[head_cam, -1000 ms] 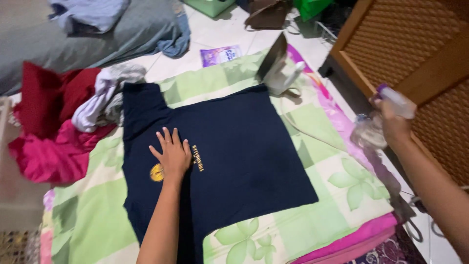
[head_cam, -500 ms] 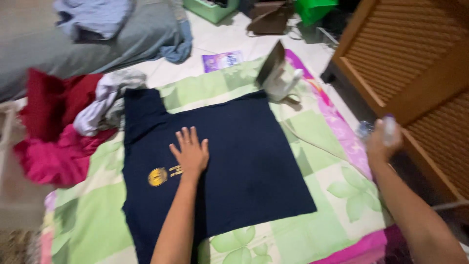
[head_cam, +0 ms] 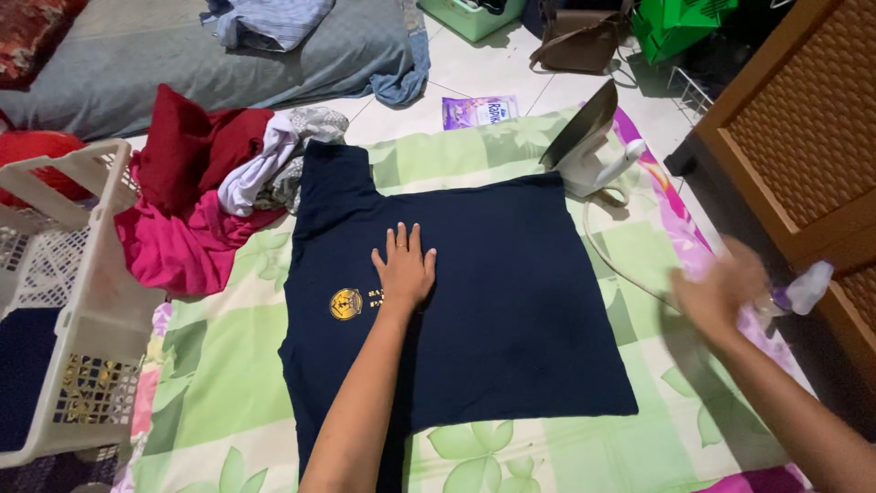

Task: The recorder irons a dark navy t-shirt with an iron and a spray bottle on a bed, and then folds it and places it in a basket.

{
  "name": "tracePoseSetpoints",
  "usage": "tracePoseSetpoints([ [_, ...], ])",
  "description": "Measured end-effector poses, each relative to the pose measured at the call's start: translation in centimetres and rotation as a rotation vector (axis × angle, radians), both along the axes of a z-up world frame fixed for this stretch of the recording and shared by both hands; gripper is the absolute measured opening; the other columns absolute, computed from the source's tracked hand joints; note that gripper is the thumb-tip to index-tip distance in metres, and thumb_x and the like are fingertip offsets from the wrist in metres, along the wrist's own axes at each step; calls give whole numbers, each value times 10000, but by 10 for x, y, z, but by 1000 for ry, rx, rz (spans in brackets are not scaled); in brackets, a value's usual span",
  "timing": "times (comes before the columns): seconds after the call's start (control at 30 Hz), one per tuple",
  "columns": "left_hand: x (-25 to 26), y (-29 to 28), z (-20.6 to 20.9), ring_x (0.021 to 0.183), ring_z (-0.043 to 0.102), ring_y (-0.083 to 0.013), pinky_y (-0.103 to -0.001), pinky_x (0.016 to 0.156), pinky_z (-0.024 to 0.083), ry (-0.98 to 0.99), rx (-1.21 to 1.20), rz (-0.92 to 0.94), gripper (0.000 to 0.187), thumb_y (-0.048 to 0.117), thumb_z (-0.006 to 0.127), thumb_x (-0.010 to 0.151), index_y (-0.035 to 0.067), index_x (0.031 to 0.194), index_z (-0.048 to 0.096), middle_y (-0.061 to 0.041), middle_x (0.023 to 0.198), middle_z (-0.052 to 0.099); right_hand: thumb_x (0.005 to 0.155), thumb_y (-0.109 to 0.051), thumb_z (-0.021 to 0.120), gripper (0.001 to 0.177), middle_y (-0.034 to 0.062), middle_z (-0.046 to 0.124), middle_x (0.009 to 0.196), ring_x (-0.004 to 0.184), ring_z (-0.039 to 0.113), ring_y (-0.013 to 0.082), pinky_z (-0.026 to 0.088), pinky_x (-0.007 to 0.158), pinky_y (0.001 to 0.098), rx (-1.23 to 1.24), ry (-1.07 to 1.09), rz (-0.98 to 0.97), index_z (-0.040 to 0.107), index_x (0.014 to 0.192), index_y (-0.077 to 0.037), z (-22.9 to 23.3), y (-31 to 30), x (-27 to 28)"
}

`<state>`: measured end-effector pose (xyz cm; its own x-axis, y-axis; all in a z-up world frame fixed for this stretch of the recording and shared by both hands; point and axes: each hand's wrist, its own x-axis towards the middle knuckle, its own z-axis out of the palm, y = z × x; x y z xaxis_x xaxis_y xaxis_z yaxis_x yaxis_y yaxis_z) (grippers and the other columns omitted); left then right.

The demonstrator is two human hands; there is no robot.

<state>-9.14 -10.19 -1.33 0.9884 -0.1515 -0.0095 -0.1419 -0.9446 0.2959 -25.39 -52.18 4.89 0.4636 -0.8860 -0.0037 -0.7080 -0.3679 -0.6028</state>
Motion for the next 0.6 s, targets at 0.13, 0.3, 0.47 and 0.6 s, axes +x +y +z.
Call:
tracePoseSetpoints([
  [0.13,-7,2,-7,1554,175,-348,-650,1191,132,-196,-7,-58,667,473,411,1020,159,1601,314,-184,1663,251,864,-212,682,586,191,516,1433,1375,462,352,349,1170,498,-349,-146,1028,528,1412,-71,2,80,61],
  [0.3,-13,3,-10,1549,205,-335,-625,1208,130,-238,-24,-79,653,500,411,1026,207,1602,320,-170,1656,281,1004,-367,539,576,152,410,1582,1482,319,365,223,1180,558,-597,-111,1573,470,1531,-145,-40,149,113],
  [0.47,-7,9,-7,1516,223,-340,-620,1184,125,-216,-91,-91,646,461,481,997,190,1573,369,-172,1623,323,964,-350,609,595,153,499,1497,1425,449,336,325,1210,540,-401,-132,987,479,1480,-85,-42,118,123],
  [0.6,19,43,-13,1517,314,-307,-568,1212,210,-149,-288,-62,673,393,605,935,95,1516,442,-174,1595,407,948,-216,773,649,297,535,1378,1315,512,415,390,1113,551,-671,-488,669,469,1436,85,-81,42,147],
])
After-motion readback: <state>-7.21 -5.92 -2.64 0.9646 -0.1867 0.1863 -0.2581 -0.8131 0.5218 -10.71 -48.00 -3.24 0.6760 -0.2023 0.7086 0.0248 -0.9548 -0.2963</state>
